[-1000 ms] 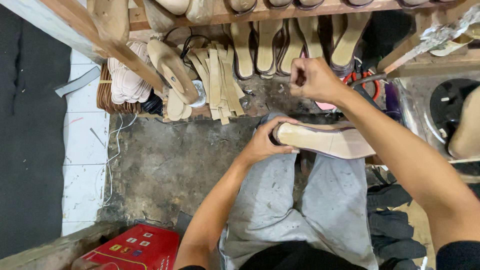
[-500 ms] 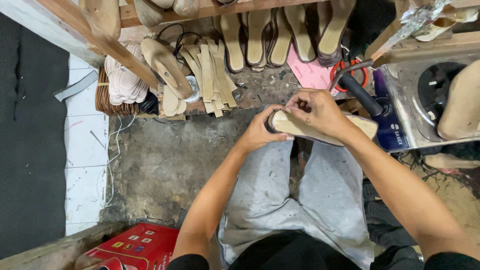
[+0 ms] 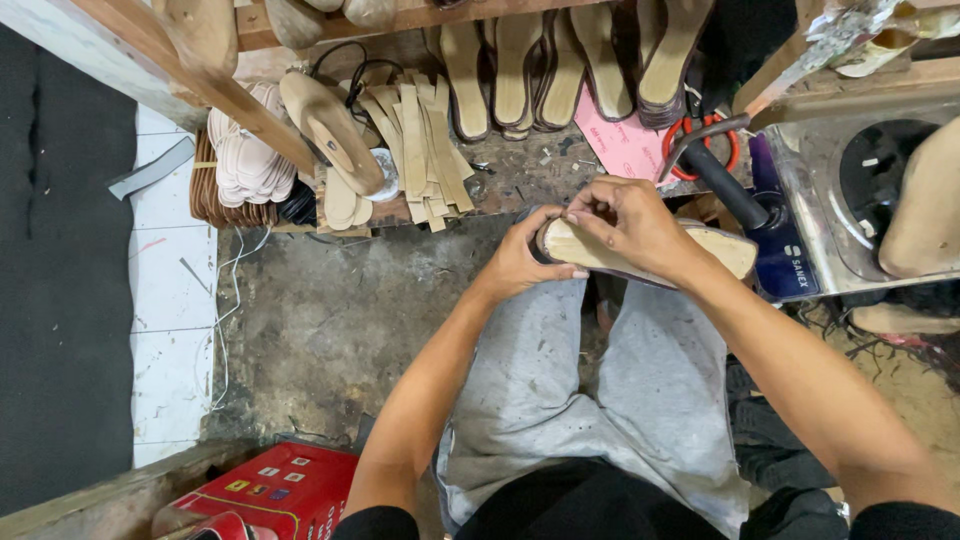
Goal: The person picks wooden shoe lasts from a rack and fits brown insoles onto them, pressing the insole into place on the last by hand. They place the fitted lasts back onto the rack shelves and repeat the process with additional lasts.
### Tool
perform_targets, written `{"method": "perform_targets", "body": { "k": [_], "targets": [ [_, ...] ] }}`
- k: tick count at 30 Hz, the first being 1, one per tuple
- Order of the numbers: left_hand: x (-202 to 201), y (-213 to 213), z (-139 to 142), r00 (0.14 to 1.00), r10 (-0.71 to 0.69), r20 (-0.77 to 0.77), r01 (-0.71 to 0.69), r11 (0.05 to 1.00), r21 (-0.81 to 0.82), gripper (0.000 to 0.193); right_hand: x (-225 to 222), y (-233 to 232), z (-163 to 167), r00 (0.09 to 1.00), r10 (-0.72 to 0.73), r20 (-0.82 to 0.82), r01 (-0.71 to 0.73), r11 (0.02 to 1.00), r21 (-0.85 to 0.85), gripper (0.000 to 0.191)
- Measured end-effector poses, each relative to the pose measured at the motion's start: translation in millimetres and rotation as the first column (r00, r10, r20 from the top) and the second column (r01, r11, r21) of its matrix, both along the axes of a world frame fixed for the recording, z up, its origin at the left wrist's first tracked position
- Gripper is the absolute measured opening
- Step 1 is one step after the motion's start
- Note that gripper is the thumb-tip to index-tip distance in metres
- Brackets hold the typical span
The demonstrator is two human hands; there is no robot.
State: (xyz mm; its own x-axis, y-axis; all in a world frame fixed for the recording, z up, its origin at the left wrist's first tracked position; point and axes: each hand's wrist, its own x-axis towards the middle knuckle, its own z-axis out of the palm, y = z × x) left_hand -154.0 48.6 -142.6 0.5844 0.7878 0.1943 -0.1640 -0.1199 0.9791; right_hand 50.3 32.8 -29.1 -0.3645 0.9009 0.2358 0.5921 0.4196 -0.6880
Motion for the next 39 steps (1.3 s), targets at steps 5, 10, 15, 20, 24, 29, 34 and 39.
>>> {"method": "perform_targets", "body": {
  "k": [5,10,15,20,24,29,34,39],
  "targets": [
    [0.5,1.4,-7.7,1.0,-0.01,0.005,0.01,1.0,-0.005,0.07,-9.3,-4.2,2.1,0.994,0.042,0.097,-0.051,0.994,0.092,0.016],
    [4.7,3.9,-12.0,0.999,-0.024,0.044,0.026,0.999,-0.04,0.069,-9.8,-1.9,2.5,0.985,0.054,0.163,-0.082,0.983,0.166,0.016],
    [3.0,3.1,-2.8,0.999,-0.023,0.037,0.024,1.0,-0.021,0.071,54.4,37.9,-21.2,0.988,-0.019,-0.155,-0.027,0.957,-0.29,0.031],
    [-0.8,0.8,8.1,0.998,-0.028,0.047,0.028,1.0,0.009,0.07,148.1,58.2,-88.5,0.658,-0.477,0.582,0.324,0.878,0.353,0.072],
    [-1.7,1.1,10.9,0.999,-0.022,0.03,0.022,1.0,-0.003,0.069,172.1,54.2,-94.1,0.616,-0.348,0.707,0.579,0.809,-0.106,0.069],
    [-0.4,0.8,5.2,0.997,-0.041,0.067,0.044,0.998,-0.043,0.071,147.9,20.4,-33.1,0.845,-0.499,0.194,0.531,0.826,-0.188,0.032],
    [1.9,4.5,0.5,0.996,-0.044,0.075,0.045,0.999,-0.015,0.07,55.1,-64.7,27.3,0.833,-0.431,-0.347,0.284,0.871,-0.401,0.024],
    [2.7,2.4,-0.7,0.999,-0.033,0.021,0.034,0.999,-0.021,0.071,8.7,-89.6,60.5,0.831,-0.457,-0.317,0.319,0.859,-0.402,0.026]
  ]
}}
